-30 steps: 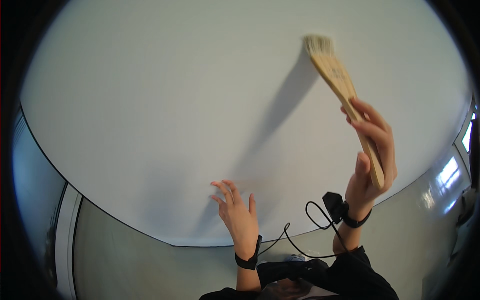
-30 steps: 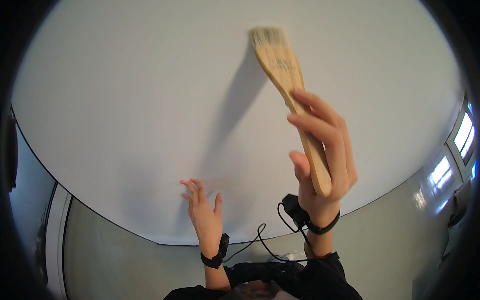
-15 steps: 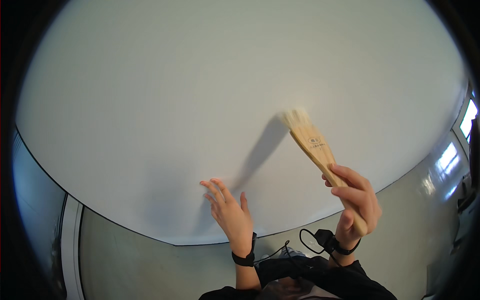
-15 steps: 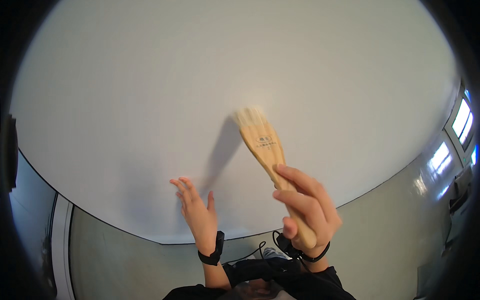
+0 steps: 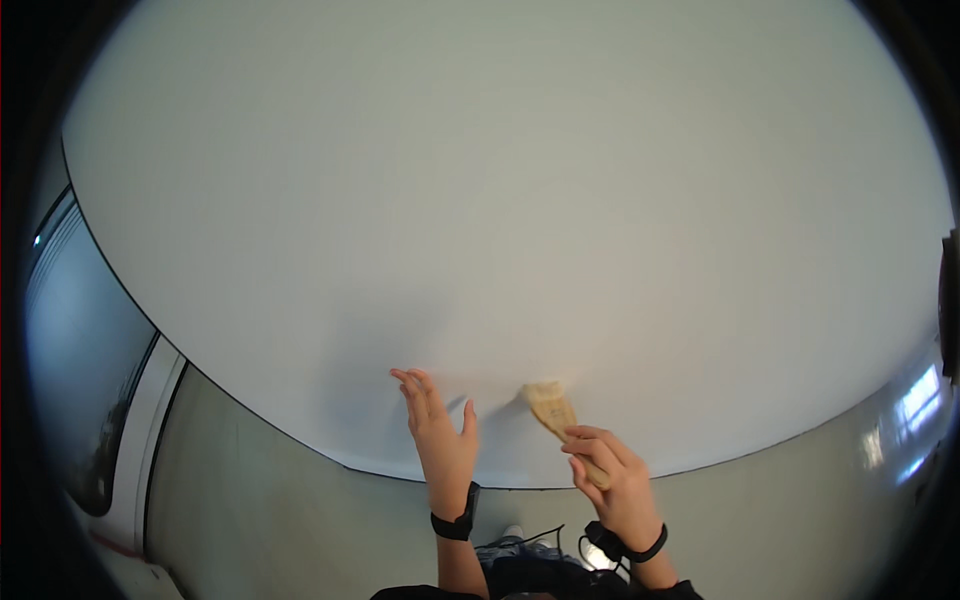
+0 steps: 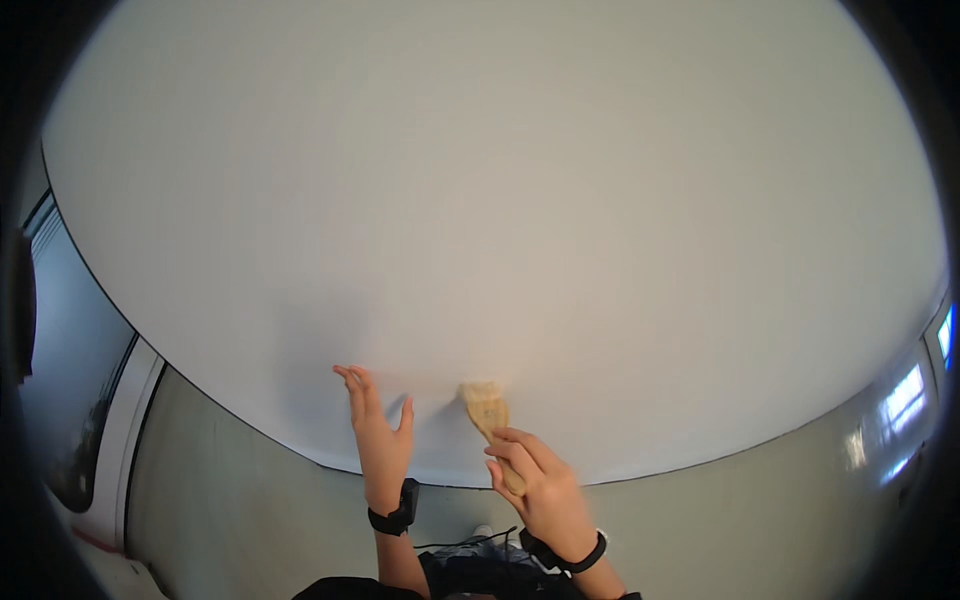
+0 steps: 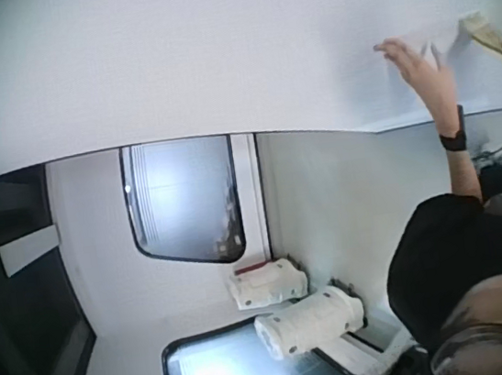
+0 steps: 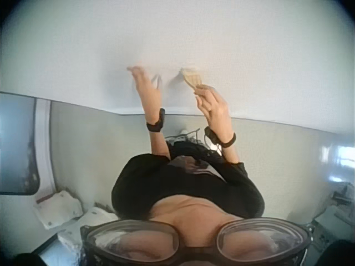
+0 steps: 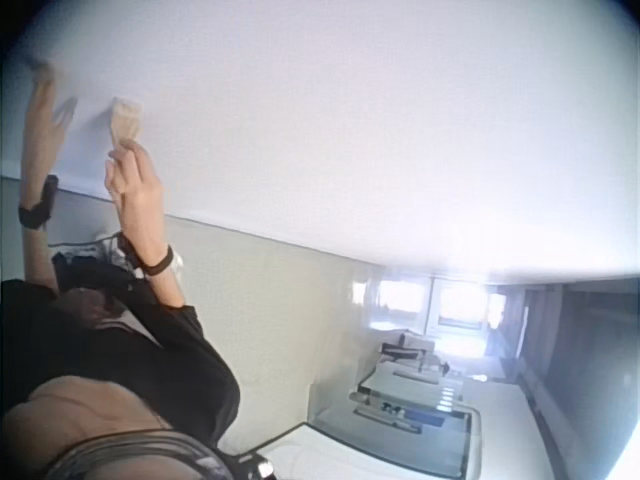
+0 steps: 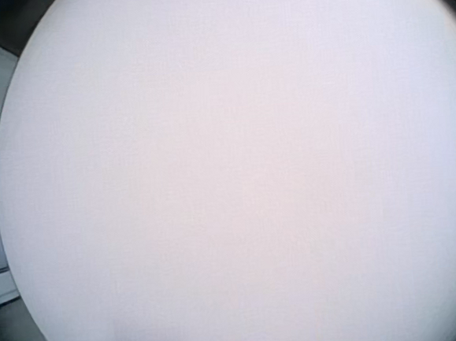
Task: Brushing a white curved wall with a large wooden-handled brush.
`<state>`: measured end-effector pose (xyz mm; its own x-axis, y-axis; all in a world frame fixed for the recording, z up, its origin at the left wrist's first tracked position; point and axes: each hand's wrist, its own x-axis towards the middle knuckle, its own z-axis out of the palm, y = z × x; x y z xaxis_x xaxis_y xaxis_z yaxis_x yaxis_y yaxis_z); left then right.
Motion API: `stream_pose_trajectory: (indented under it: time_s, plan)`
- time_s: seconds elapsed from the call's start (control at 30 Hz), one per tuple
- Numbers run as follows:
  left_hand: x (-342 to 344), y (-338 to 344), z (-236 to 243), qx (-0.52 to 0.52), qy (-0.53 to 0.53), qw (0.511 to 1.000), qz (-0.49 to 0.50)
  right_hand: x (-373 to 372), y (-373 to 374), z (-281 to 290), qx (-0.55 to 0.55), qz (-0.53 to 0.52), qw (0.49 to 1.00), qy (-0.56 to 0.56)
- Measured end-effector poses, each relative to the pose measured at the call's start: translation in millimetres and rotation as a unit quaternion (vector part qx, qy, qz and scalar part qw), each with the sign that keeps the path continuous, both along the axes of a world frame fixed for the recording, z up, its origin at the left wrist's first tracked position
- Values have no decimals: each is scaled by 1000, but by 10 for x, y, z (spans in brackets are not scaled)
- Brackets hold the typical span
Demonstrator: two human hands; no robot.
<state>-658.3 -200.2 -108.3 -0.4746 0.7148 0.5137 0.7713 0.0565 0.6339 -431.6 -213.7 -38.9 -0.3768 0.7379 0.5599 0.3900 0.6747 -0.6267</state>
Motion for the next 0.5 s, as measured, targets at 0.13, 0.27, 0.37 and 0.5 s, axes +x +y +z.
stream_pose_trajectory:
  time_s: [0.13,0.27,0.37,0.5]
  plan:
    - [-32,0,30,1,-9,1000,9,53,144,-146,-125,30,992,-3]
    - [-251,-57,85,-52,67,994,64,2,223,-12,-120,41,990,63]
    - [-192,-316,354,-18,88,991,99,18,150,67,-98,63,989,89]
    - [-40,-600,1082,110,139,984,27,-17,44,253,0,18,995,95]
